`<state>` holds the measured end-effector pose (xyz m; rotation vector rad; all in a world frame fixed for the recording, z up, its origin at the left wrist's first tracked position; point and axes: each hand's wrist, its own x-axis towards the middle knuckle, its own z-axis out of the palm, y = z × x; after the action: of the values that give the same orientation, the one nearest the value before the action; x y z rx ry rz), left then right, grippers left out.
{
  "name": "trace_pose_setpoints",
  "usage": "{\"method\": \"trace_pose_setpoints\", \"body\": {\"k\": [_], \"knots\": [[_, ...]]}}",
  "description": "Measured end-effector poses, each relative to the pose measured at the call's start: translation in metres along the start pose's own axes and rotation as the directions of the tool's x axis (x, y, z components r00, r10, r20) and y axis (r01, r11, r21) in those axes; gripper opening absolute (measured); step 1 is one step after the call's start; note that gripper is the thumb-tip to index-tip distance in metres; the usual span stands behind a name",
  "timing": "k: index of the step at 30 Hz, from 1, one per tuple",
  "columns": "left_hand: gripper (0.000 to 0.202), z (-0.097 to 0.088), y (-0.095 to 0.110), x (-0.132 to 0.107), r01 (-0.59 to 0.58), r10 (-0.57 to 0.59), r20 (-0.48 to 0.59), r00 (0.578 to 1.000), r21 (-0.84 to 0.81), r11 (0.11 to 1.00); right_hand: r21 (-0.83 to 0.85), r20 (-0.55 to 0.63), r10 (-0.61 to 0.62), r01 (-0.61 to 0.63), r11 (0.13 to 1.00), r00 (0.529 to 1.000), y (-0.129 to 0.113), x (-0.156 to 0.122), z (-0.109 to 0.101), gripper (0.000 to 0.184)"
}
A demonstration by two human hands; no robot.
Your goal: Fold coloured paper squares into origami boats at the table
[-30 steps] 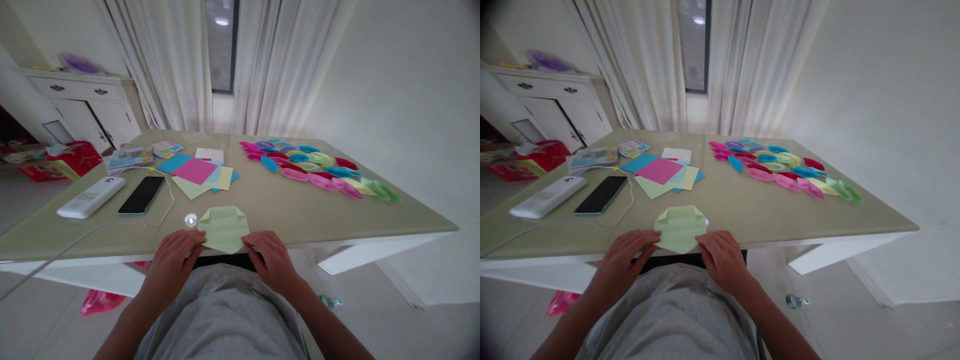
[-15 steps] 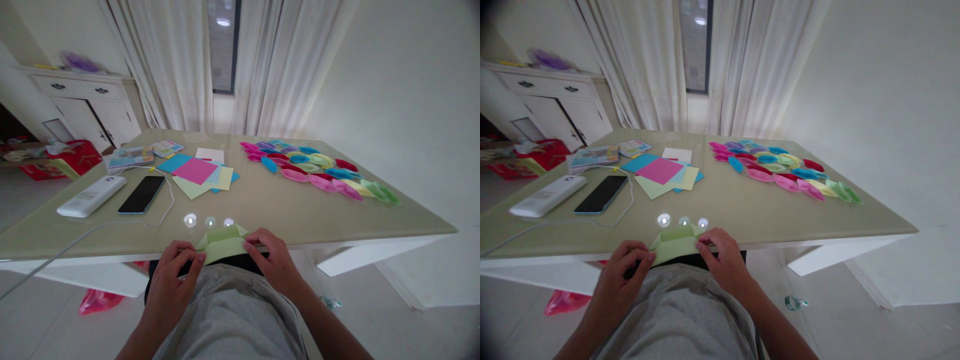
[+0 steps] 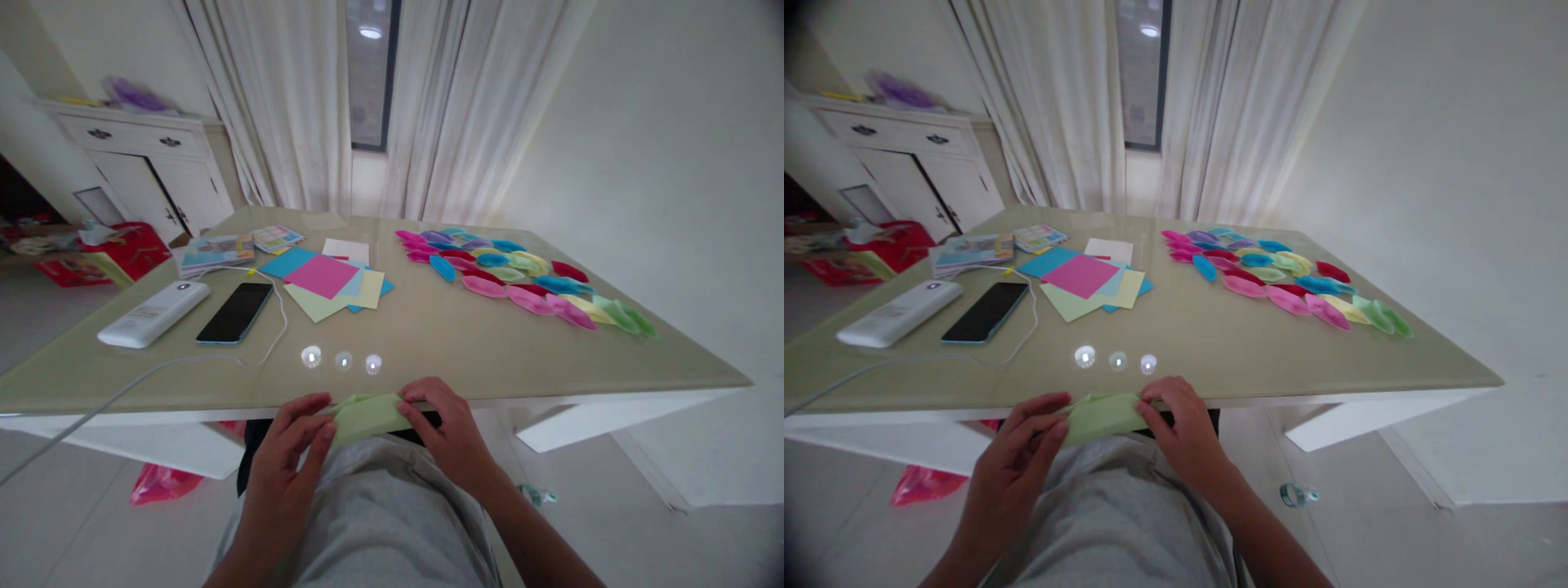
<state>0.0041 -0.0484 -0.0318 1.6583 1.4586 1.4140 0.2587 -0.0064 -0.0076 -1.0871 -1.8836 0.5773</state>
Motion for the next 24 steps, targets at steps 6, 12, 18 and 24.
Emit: {"method": "trace_pose_setpoints", "body": {"k": [6, 12, 18, 24], "knots": [[0.015, -0.003, 0.009, -0.001, 0.029, -0.03, -0.012, 0.999, -0.057, 0.998, 0.198, -0.033, 0.118, -0.109, 0.974, 0.992, -0.012, -0.004, -0.008, 0.008], [0.008, 0.0, 0.028, -0.004, 0.044, -0.055, -0.12, 0.991, -0.092, 0.995, 0.331, -0.095, 0.127, -0.089, 0.94, 0.987, -0.021, -0.006, -0.012, 0.005], [0.005, 0.0, 0.041, -0.003, -0.043, 0.019, -0.19, 0.982, -0.123, 0.991, 0.358, -0.062, 0.195, -0.161, 0.92, 0.979, -0.027, -0.007, -0.014, 0.007], [0.014, -0.007, 0.038, 0.005, -0.068, 0.066, -0.022, 0.998, -0.097, 0.993, 0.41, -0.161, 0.222, -0.14, 0.901, 0.962, -0.025, -0.008, -0.011, 0.015]]}}
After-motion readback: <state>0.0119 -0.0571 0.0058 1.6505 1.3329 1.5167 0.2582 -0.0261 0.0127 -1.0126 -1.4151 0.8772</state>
